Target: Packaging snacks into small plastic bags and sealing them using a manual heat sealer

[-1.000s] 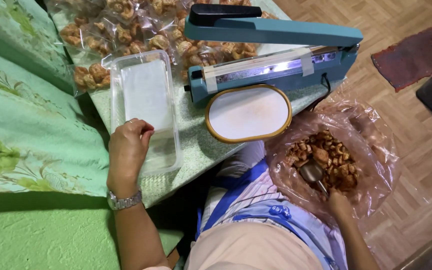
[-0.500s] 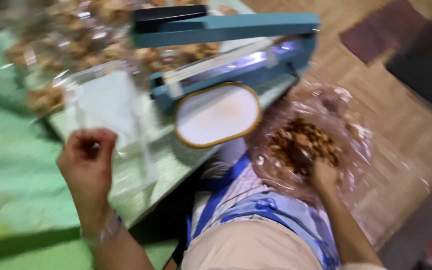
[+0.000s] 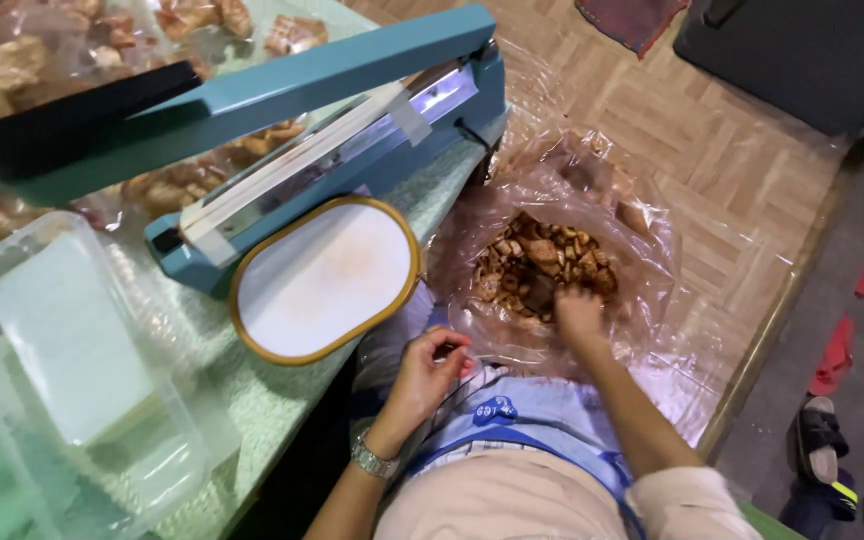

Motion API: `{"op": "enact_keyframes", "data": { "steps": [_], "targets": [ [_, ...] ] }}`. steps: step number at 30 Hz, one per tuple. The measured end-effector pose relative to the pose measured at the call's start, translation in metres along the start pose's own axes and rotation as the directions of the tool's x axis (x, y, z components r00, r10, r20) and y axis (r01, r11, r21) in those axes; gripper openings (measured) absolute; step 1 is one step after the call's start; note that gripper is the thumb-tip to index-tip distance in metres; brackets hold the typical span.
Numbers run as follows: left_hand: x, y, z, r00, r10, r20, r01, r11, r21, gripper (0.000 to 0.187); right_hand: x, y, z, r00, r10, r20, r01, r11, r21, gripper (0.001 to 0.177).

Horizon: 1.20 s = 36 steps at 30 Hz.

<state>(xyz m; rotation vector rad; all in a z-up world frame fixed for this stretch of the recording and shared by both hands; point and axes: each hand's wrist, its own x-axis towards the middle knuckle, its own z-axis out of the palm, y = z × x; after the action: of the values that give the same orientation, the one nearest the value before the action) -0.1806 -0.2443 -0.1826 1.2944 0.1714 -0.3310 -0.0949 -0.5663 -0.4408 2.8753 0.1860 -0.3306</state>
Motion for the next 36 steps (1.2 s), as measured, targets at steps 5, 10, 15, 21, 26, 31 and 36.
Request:
{"op": "enact_keyframes", "data": {
  "steps": [5, 10, 15, 21, 26, 31, 36],
  "targets": [
    [0.005, -0.014, -0.025, 0.963, 0.191, -0.189, -0.088, 0.890, 0.448, 0.011, 0.006, 0.014, 0.028, 0.977, -0.087, -0.195, 0.099, 0.994, 0.049, 0.035],
    [0.019, -0.025, -0.042, 0.967, 0.143, -0.210, -0.031, 0.887, 0.462, 0.013, -0.009, 0.016, -0.019, 0.963, -0.257, -0.081, 0.257, 0.966, -0.009, 0.029],
    [0.005, 0.035, -0.007, 0.953, 0.276, -0.123, -0.155, 0.797, 0.584, 0.018, 0.001, -0.029, 0.022, 0.959, -0.274, 0.068, 0.266, 0.958, 0.108, 0.030],
    [0.020, -0.006, -0.034, 0.948, 0.282, -0.151, -0.122, 0.756, 0.643, 0.010, 0.003, -0.010, -0.010, 0.941, -0.169, 0.294, -0.038, 0.810, 0.586, 0.057],
    [0.014, 0.014, -0.020, 0.935, 0.305, -0.182, -0.141, 0.789, 0.599, 0.010, 0.017, 0.002, 0.034, 0.962, -0.012, 0.273, -0.185, 0.706, 0.683, 0.041],
    [0.027, 0.021, -0.014, 0.912, 0.376, -0.164, -0.208, 0.768, 0.606, 0.011, -0.009, 0.021, -0.026, 0.991, 0.079, 0.105, -0.129, 0.751, 0.648, 0.045],
    [0.049, 0.014, -0.004, 0.891, 0.418, -0.176, -0.247, 0.773, 0.584, 0.008, -0.022, 0.046, -0.008, 0.981, 0.071, 0.179, -0.164, 0.793, 0.586, 0.039]
  ]
}}
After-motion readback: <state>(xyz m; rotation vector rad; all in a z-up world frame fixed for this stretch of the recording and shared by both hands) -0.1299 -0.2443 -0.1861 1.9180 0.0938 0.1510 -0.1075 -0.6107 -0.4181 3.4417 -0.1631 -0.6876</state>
